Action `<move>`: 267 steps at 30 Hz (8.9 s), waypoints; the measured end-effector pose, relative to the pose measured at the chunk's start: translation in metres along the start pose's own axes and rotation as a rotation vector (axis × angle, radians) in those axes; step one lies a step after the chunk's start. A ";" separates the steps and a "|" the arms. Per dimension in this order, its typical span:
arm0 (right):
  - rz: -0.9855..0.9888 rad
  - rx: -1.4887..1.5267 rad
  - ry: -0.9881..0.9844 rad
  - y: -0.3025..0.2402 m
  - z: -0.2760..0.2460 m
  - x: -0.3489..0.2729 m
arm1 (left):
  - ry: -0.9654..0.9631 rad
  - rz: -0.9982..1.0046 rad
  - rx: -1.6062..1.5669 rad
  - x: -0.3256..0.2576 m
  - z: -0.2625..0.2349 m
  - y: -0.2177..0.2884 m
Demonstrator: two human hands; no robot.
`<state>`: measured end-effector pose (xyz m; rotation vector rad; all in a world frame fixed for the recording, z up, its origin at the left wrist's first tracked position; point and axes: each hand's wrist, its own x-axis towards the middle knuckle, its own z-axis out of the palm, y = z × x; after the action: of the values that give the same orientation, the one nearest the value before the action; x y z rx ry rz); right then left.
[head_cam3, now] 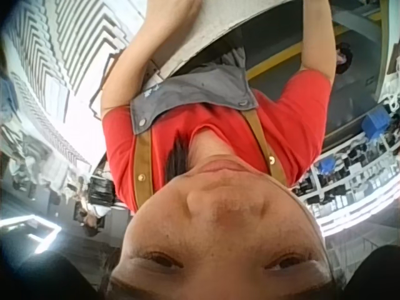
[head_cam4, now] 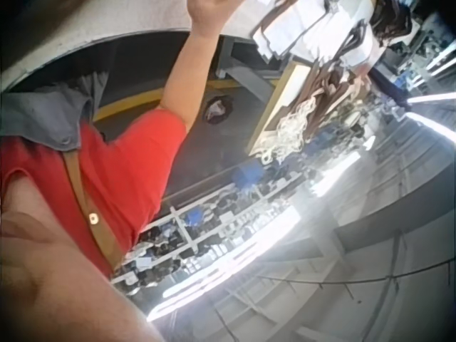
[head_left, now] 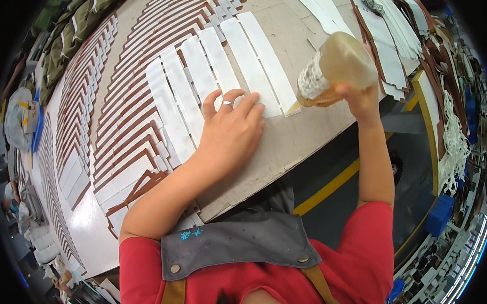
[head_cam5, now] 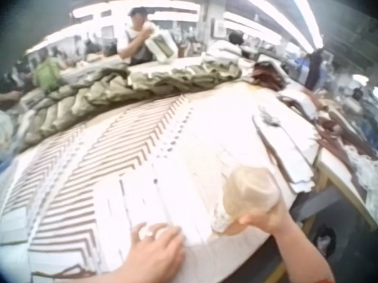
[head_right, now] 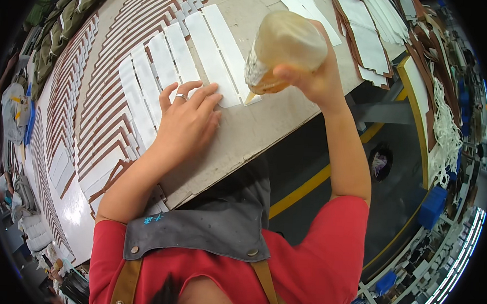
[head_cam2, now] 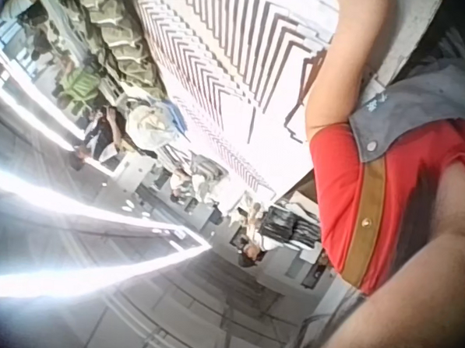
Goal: The person applies glue from a squeeze bottle onto white rectangular mask blanks laid out on a table. They then pick up brown mask frames, align them with the glued blanks, and press them together to form assembled units. The person stacks the finished assemblies on the table and repeats the process with new blanks and frames.
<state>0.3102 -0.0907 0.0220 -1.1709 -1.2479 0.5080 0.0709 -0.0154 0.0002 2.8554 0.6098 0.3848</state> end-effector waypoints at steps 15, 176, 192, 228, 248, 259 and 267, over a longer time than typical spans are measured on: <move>-0.172 -0.058 0.202 -0.002 -0.014 0.016 | 0.001 -0.005 -0.007 -0.001 0.004 -0.002; 0.224 -0.466 -0.588 -0.083 0.261 -0.125 | 0.147 -0.820 0.001 -0.341 -0.107 -0.058; 0.131 -0.637 -0.377 -0.075 0.260 -0.091 | 0.178 -0.805 -0.138 -0.328 -0.120 -0.076; -0.258 -0.513 -0.657 -0.056 0.341 -0.086 | 0.195 -0.196 -0.022 -0.307 -0.084 -0.078; -0.217 -0.734 -0.646 -0.061 0.266 -0.091 | 0.127 -0.406 -0.509 -0.303 -0.100 -0.084; -0.178 -0.477 -0.723 -0.062 0.345 -0.073 | 0.459 -0.690 -0.342 -0.343 -0.100 -0.072; -0.444 -0.506 -0.631 -0.074 0.342 -0.075 | 0.495 -0.913 -0.440 -0.354 -0.102 -0.092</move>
<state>-0.0444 -0.0448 0.0139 -1.1212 -2.2143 0.2278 -0.3053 -0.0690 0.0003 1.7991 1.5659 0.8977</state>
